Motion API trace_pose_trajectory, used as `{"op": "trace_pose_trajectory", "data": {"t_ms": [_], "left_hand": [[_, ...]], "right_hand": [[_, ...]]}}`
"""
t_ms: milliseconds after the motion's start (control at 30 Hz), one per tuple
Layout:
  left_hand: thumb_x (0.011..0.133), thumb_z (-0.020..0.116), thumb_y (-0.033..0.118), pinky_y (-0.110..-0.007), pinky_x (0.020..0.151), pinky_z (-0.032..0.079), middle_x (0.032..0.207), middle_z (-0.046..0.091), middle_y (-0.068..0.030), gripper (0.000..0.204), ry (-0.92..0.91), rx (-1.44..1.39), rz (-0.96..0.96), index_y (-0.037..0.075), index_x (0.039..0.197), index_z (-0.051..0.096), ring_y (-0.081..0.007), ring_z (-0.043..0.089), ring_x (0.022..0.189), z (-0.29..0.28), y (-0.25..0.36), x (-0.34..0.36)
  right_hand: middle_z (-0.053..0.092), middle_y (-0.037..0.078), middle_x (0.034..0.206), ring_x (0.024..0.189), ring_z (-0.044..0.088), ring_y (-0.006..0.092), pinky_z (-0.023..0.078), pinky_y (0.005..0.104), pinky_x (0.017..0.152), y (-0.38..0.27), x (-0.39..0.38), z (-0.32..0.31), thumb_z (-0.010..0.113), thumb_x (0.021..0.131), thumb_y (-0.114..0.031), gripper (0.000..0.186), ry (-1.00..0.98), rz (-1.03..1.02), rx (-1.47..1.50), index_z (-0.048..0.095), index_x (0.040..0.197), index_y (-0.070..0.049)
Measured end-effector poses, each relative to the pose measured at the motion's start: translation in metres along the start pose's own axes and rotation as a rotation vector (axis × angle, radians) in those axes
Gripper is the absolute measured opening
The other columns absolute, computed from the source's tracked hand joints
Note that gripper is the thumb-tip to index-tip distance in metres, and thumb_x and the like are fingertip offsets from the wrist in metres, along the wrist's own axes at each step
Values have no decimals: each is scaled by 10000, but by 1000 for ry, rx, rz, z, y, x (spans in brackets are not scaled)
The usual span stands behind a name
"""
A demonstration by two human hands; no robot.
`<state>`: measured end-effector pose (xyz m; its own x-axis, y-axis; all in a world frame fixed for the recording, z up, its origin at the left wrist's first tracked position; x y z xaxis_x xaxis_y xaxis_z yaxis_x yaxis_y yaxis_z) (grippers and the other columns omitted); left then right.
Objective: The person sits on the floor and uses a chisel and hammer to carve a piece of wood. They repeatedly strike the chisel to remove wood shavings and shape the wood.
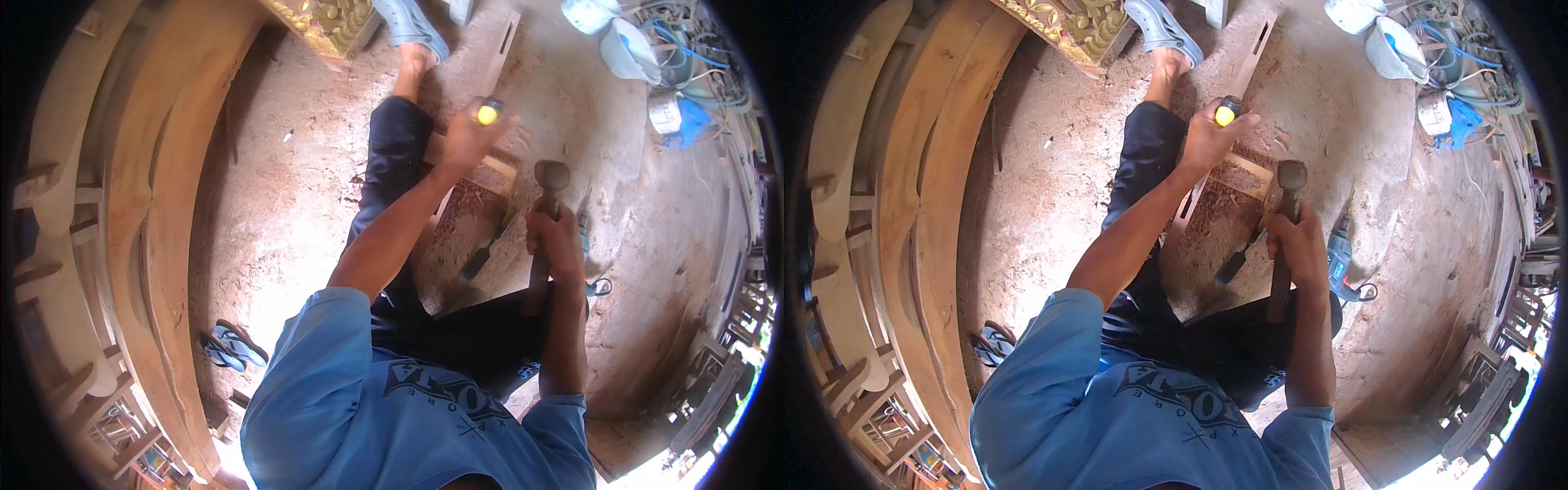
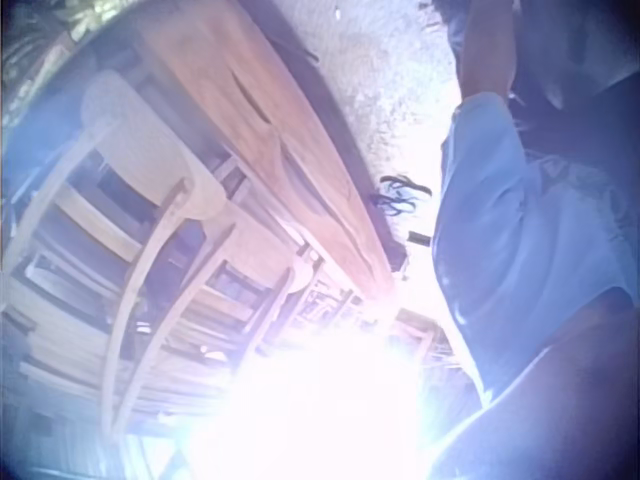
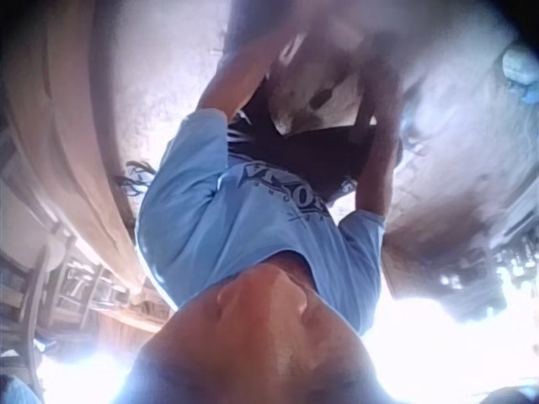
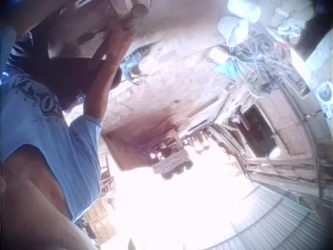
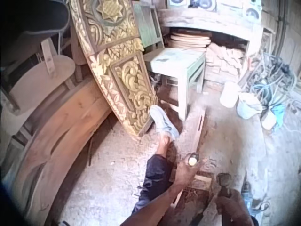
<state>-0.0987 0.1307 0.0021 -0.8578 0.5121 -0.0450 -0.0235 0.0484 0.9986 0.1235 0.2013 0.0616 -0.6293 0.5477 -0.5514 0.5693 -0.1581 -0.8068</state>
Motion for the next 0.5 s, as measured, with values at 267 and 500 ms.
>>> {"op": "trace_pose_trajectory", "data": {"t_ms": [267,500], "left_hand": [[808,861,320,-335,683,519,757,650,-85,434,142,83,-35,-13,1003,662,-144,597,704,-34,-6,-1],[866,829,170,-238,621,448,779,558,48,292,98,-211,2,26,936,585,-49,501,704,-38,-5,-17]], "right_hand": [[555,19,670,532,496,103,392,253,524,-125,-32,-19,668,887,-120,159,123,-291,25,589,998,-38],[527,21,740,545,484,92,411,248,516,-213,-78,-9,655,877,28,125,184,-717,127,587,975,-9]]}}
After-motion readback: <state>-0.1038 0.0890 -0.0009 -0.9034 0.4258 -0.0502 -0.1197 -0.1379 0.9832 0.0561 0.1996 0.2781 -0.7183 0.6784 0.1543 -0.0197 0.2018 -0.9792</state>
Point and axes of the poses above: each hand's wrist, its own x-axis towards the middle knuckle, its own z-axis out of the palm, y = z × x, the point moved 10 cm from there along x, towards the middle knuckle
